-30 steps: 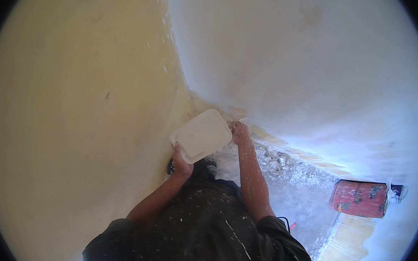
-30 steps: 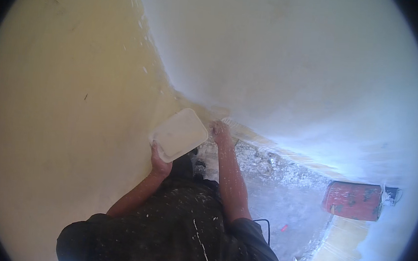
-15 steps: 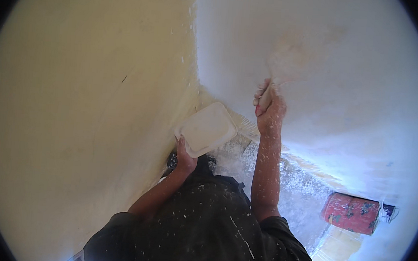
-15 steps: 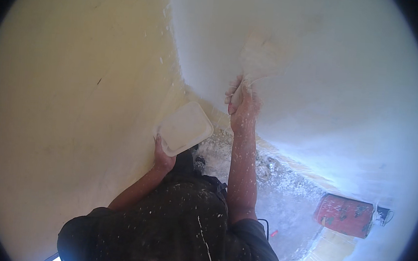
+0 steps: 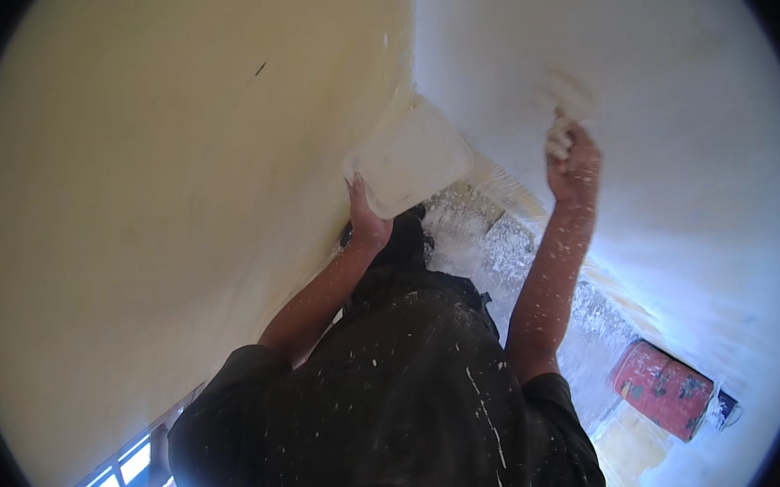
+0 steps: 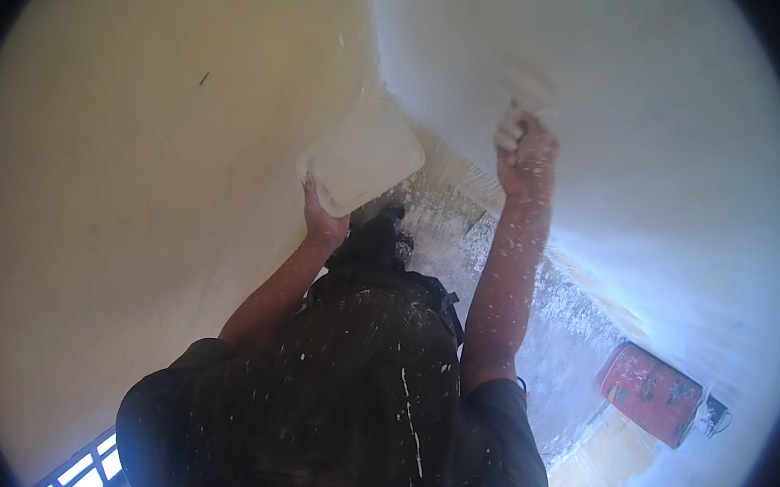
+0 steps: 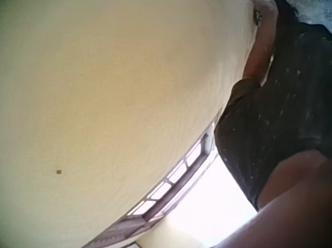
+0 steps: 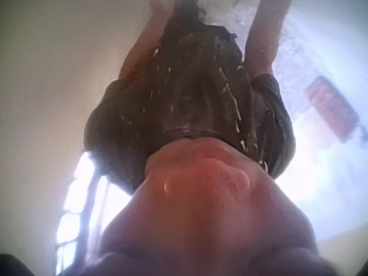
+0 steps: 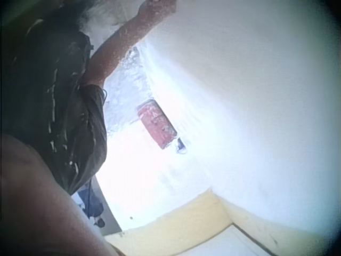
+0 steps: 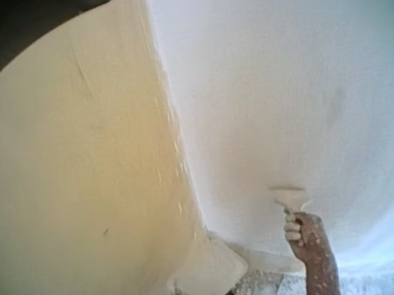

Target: The person applies plaster to a wall using a broad brush, repeatedly dipping the brush into a small container of white compound and smoothing it onto the surface.

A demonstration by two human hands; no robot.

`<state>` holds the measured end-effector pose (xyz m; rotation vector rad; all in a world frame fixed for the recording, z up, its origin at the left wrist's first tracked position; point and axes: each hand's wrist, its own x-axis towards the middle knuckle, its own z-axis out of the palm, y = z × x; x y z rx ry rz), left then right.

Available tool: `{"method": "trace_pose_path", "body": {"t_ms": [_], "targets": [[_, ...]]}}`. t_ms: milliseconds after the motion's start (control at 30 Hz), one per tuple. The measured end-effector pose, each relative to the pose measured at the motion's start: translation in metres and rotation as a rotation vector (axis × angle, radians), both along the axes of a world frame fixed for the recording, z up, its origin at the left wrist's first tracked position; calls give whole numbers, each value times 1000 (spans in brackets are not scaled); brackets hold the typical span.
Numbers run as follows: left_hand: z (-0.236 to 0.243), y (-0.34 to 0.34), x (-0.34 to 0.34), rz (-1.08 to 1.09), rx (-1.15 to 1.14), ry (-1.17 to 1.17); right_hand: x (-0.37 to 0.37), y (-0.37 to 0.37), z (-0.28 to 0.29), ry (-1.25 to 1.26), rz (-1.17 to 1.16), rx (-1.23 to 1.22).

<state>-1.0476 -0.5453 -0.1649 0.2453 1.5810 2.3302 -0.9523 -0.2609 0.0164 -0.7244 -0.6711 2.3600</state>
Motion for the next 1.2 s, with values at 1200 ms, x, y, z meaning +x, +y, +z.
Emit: {"method": "trace_pose_path", "body": {"t_ms": [1200], "targets": [[61, 51, -38, -229, 381, -348, -2, -9, -69, -103, -41, -147]]}}
